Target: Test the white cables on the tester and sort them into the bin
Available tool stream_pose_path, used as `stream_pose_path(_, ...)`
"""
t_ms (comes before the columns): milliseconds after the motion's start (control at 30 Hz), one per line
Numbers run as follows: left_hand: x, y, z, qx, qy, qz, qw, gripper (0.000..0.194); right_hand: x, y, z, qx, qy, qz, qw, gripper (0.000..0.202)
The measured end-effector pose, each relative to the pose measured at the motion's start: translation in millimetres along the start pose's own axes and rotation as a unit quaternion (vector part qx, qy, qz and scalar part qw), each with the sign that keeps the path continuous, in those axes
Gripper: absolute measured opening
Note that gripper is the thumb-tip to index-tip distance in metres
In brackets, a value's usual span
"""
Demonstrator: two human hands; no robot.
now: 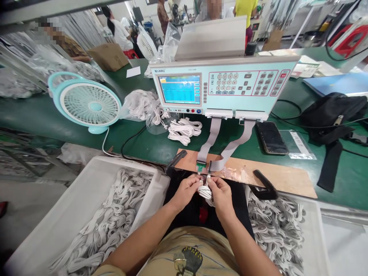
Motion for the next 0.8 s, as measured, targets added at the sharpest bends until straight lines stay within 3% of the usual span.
stream_pose_path(167, 4.0, -1, 6, -0.008, -0.026, -0.061, 0.998, 0.025, -2, -1, -1, 0.006, 0.032, -0.012, 0.999, 0.028)
stream_pose_path(400, 9.4, 2, 22, 0.027, -0.073, -0.103, 0.992, 0.030, 0, 0, 6, 0.038, -0.029, -0.003, 0.999, 0.029)
stream_pose_path(800, 10.6, 0, 15, 0.016, -0.099, -0.133, 0.986, 0.026, 1, 2, 3, 0.033, -0.027, 0.011, 0.999, 0.025)
Point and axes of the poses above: each hand's wrist, its own y-axis towards the middle knuckle, its own x-axis out of the back of the hand, z = x × y, the point moved 10 cm from there along y, towards the middle knuckle, and after that the axes turned 2 degrees about z, right-handed, at the moved point
